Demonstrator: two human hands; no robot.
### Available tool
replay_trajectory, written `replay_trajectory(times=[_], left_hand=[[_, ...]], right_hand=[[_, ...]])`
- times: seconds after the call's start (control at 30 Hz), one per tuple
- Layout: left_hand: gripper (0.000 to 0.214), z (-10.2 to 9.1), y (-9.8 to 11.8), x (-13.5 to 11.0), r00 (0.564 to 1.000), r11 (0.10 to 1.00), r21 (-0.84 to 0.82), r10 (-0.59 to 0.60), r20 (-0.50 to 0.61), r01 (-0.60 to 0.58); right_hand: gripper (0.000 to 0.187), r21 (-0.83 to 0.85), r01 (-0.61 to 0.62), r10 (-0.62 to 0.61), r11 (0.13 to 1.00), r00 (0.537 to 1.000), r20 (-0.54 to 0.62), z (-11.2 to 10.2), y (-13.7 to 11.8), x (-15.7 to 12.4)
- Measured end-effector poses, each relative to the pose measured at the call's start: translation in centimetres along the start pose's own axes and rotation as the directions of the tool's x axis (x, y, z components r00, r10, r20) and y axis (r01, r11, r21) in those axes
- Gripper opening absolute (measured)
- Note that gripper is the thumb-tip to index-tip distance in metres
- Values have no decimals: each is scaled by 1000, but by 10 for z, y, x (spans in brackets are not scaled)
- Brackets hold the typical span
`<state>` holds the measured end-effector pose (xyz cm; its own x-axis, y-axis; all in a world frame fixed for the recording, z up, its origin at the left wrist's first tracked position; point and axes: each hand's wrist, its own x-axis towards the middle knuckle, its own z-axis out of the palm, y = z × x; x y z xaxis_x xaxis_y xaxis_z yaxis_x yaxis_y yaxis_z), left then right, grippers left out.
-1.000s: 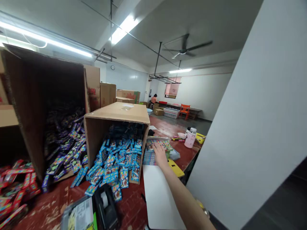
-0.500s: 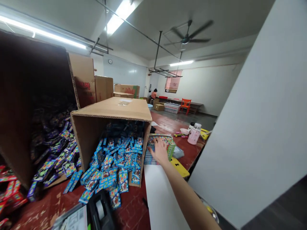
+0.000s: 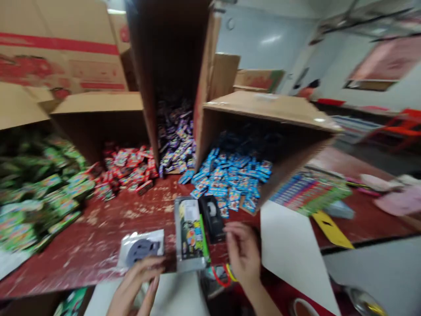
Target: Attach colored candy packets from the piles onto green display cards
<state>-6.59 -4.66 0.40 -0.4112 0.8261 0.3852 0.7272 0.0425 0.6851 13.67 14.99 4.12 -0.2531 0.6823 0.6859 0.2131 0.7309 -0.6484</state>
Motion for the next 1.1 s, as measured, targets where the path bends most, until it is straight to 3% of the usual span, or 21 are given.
replay_trajectory(times=[0.07, 0.13, 0.2, 0.27, 0.37, 0.43, 0.53, 0.6, 0.67, 0.7, 0.77, 0.87, 0.93, 1.0, 1.1], left_hand=[[24, 3, -16, -6, 997, 997, 73, 0, 79, -6], [28, 3, -31, -14, 992, 985, 161, 36, 118, -55], [29, 6, -38, -22, 989, 971, 221, 66, 131, -94], [32, 22, -32, -23, 983, 969, 211, 93, 156, -125], [43, 75, -3, -12, 935, 957, 78, 251, 250, -278], [51, 119, 20, 0, 870, 929, 1, 346, 351, -370], [61, 170, 38, 14, 832, 946, 5, 282, 478, -324], [65, 184, 37, 16, 802, 948, -5, 272, 532, -318], [70, 182, 33, 16, 784, 945, -38, 292, 547, -325], [72, 177, 33, 18, 795, 946, -54, 299, 528, -320], [75, 160, 40, 25, 864, 954, -39, 285, 416, -296], [76, 129, 62, 45, 968, 962, 136, 223, 115, -238], [70, 109, 76, 57, 966, 935, 261, 258, -33, -241], [62, 93, 82, 62, 943, 916, 312, 303, -135, -250], [51, 77, 74, 59, 933, 916, 254, 345, -102, -311]], right_hand=[[15, 128, -44, -2, 991, 942, 335, 36, -19, -9], [18, 80, -75, 18, 994, 829, 559, 72, -13, -5], [17, -85, -46, 92, 995, 715, 693, 102, 12, 13], [15, -205, -21, 167, 979, 663, 730, 121, 45, 40], [7, -344, 3, 275, 939, 593, 757, 127, 91, 82], [9, -408, 28, 340, 912, 504, 794, 123, 113, 101], [22, -443, 58, 397, 895, 350, 849, 118, 133, 115], [26, -425, 61, 395, 903, 272, 877, 113, 139, 120], [26, -388, 49, 367, 920, 237, 900, 103, 138, 125], [26, -371, 38, 352, 928, 239, 905, 95, 134, 127], [24, -353, 19, 336, 935, 270, 903, 71, 116, 128], [23, -294, -72, 299, 953, 365, 882, 28, 66, 117], [22, -111, -278, 244, 954, 506, 827, 4, 24, 97], [26, -1, -340, 228, 940, 628, 744, -8, -14, 72], [28, 76, -374, 255, 924, 753, 606, -8, -43, 37]])
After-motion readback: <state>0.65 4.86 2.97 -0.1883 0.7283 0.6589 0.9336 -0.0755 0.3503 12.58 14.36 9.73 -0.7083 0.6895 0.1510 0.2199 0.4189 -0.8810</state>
